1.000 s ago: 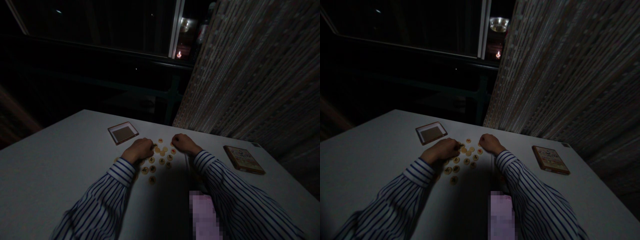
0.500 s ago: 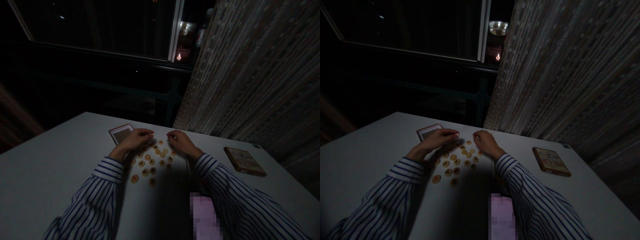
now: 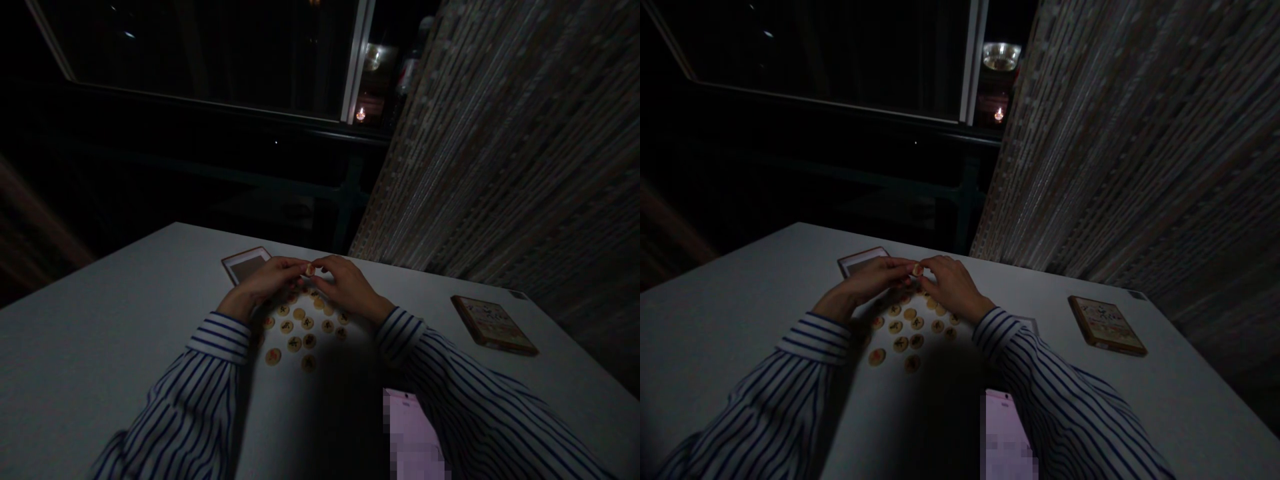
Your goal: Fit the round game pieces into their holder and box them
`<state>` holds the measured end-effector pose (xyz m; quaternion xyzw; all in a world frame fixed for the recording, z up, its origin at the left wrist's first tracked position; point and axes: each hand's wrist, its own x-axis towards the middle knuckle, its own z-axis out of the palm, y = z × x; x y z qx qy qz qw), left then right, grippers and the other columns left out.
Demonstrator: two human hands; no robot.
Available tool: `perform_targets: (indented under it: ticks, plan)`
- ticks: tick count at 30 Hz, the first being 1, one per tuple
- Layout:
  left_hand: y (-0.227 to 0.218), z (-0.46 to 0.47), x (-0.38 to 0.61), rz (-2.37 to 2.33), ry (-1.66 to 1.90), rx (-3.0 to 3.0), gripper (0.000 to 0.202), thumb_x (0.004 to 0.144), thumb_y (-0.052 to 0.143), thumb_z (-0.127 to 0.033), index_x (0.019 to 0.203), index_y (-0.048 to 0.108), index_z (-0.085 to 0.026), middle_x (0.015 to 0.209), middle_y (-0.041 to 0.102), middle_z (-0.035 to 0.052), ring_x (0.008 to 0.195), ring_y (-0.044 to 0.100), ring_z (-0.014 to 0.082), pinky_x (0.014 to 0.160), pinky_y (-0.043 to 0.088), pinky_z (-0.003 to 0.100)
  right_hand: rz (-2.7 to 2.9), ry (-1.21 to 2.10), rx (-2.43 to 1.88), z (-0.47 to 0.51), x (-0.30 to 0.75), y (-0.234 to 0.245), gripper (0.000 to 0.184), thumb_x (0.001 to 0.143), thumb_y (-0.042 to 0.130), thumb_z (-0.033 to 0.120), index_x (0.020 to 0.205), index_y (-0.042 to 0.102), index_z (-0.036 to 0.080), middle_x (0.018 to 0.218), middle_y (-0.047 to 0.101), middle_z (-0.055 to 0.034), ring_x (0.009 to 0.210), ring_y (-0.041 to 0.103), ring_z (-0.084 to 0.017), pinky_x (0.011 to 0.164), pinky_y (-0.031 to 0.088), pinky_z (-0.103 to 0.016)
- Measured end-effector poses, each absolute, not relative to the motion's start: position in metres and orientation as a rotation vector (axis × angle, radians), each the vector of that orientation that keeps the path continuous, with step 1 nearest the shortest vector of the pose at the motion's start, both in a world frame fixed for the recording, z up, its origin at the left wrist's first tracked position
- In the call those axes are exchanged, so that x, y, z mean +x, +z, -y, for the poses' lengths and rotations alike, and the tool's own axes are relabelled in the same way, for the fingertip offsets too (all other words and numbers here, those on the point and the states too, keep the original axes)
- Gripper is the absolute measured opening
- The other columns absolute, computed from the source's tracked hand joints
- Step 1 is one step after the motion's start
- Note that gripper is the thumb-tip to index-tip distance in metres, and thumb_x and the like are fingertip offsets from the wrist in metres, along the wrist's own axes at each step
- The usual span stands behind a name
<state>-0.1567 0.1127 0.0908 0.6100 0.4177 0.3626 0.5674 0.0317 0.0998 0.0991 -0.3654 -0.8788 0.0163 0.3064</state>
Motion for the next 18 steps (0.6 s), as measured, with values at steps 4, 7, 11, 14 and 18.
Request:
perform_targets:
  ticks: [4,7,11,14,18]
  plan:
    - [0.091,-0.112,-0.156,-1.023,0.850,1.454,0.030,0.074,0.059,-0.035,0.095,0.067,-0.014,0.072,0.064,0.0023,0.058,0.051,0.0080,0.054,0.038,0.020,2.308,0.046,-1.011,-0.100,0.027,0.100,0.025,0.087,0.047,0.033,0.102,0.059,0.017,0.097,0.064,-0.0065,0.090,0.057,-0.017,0.081,0.041,-0.030]
    - [0.093,-0.111,-0.155,-1.061,0.843,1.515,0.028,0.075,0.057,-0.036,0.092,0.068,-0.016,0.076,0.066,0.0021,0.060,0.052,0.0078,0.056,0.038,0.020,2.308,0.090,-1.059,-0.100,0.024,0.101,0.026,0.089,0.044,0.034,0.102,0.059,0.018,0.097,0.064,-0.0061,0.091,0.056,-0.016,0.082,0.040,-0.029]
    - [0.095,-0.111,-0.155,-1.128,0.825,1.583,0.033,0.078,0.052,-0.038,0.096,0.067,-0.016,0.082,0.067,0.0032,0.064,0.056,0.0103,0.058,0.041,0.021,2.292,0.146,-1.097,-0.106,0.022,0.097,0.025,0.087,0.046,0.034,0.101,0.059,0.018,0.097,0.064,-0.0049,0.090,0.057,-0.015,0.080,0.039,-0.027]
    - [0.093,-0.115,-0.158,-1.291,0.831,1.663,0.038,0.078,0.051,-0.036,0.105,0.063,-0.012,0.087,0.067,0.0067,0.068,0.057,0.0130,0.059,0.042,0.023,2.316,0.134,-1.164,-0.116,0.023,0.090,0.022,0.085,0.048,0.032,0.099,0.058,0.019,0.097,0.064,-0.0037,0.088,0.057,-0.015,0.078,0.039,-0.026]
    - [0.086,-0.121,-0.166,-1.433,0.719,1.867,0.037,0.075,0.050,-0.028,0.104,0.061,-0.008,0.087,0.067,0.0093,0.071,0.059,0.0155,0.061,0.044,0.025,2.449,0.019,-1.377,-0.132,0.023,0.081,0.022,0.085,0.046,0.033,0.097,0.059,0.020,0.095,0.065,-0.0056,0.089,0.057,-0.019,0.076,0.036,-0.029]
